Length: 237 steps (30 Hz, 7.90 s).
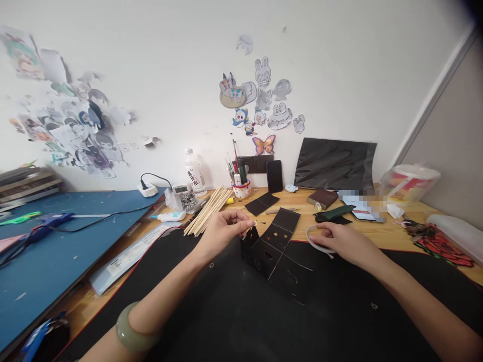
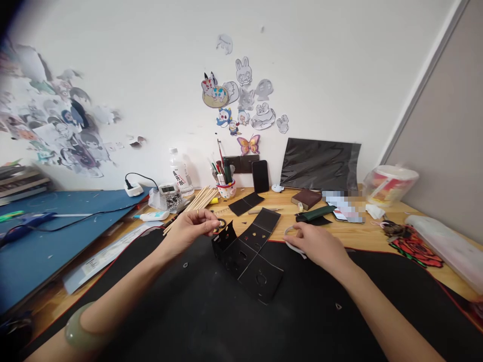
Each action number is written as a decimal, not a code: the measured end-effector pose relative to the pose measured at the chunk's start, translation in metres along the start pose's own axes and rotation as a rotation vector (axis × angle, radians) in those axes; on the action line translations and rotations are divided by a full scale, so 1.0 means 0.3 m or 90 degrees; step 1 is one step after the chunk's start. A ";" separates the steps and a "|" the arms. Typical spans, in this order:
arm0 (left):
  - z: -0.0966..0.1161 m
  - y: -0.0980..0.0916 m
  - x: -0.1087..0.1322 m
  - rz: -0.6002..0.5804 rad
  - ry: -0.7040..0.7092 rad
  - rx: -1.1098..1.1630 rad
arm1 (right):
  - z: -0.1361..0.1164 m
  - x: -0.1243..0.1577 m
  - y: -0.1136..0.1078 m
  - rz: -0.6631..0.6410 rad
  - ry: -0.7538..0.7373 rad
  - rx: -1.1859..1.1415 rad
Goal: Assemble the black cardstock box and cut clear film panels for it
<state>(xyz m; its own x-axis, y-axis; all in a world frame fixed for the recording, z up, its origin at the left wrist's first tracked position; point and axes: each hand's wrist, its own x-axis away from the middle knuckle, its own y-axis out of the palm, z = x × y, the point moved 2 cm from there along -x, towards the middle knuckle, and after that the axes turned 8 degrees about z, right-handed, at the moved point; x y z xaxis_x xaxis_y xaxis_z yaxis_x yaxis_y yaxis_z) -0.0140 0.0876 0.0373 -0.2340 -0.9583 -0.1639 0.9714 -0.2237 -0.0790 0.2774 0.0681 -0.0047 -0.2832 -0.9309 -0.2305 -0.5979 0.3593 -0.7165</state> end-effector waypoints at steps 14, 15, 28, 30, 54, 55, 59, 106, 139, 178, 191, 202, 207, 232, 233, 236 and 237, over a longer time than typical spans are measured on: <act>0.018 0.103 0.101 -0.079 0.024 -0.024 | -0.343 0.249 0.055 -0.142 -0.116 -0.392; 0.019 0.103 0.100 -0.092 0.018 -0.009 | -0.338 0.247 0.055 -0.153 -0.113 -0.411; 0.049 0.043 0.076 -0.167 0.152 -0.138 | -0.291 0.197 0.076 -0.089 0.065 -0.602; 0.050 0.030 0.066 -0.217 0.222 -0.320 | -0.276 0.194 0.092 -0.061 0.092 -0.603; -0.031 0.065 0.051 -0.104 0.136 -0.234 | -0.279 0.228 0.143 -0.084 0.043 -0.520; -0.032 0.064 0.051 -0.103 0.137 -0.242 | -0.281 0.229 0.142 -0.089 0.044 -0.522; -0.033 0.063 0.051 -0.101 0.141 -0.252 | -0.286 0.232 0.144 -0.107 0.043 -0.528; -0.004 0.037 0.041 -0.124 0.114 -0.274 | -0.212 0.131 -0.056 -0.265 -0.135 -0.333; 0.014 0.077 0.088 -0.100 0.138 -0.284 | -0.316 0.203 0.021 -0.120 -0.168 -0.012; -0.055 0.121 0.117 0.051 0.083 -0.113 | -0.314 0.206 0.035 0.006 0.006 -0.421; -0.041 0.150 0.166 0.019 0.200 -0.152 | -0.315 0.258 0.080 0.058 0.034 -0.566; -0.028 0.137 0.170 0.007 0.298 -0.296 | -0.331 0.261 0.052 0.094 0.003 -0.541; -0.018 0.135 0.174 0.008 0.321 -0.323 | -0.339 0.268 0.041 0.099 0.011 -0.510; 0.008 0.122 0.172 -0.021 0.365 -0.333 | -0.331 0.269 0.001 0.168 -0.103 -0.390; 0.008 0.122 0.171 -0.025 0.364 -0.332 | -0.333 0.270 -0.003 0.179 -0.102 -0.377; 0.007 0.121 0.168 -0.036 0.370 -0.324 | -0.343 0.274 -0.015 0.193 -0.124 -0.332; 0.006 0.122 0.167 -0.039 0.373 -0.322 | -0.346 0.275 -0.019 0.192 -0.141 -0.316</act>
<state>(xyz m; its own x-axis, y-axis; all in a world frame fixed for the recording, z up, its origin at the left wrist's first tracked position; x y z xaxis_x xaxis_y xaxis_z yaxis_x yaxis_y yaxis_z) 0.0098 0.0313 0.0281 -0.4062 -0.6653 -0.6263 0.8529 -0.0301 -0.5212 0.1795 -0.0039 0.0487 -0.3644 -0.7557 -0.5441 -0.8082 0.5469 -0.2183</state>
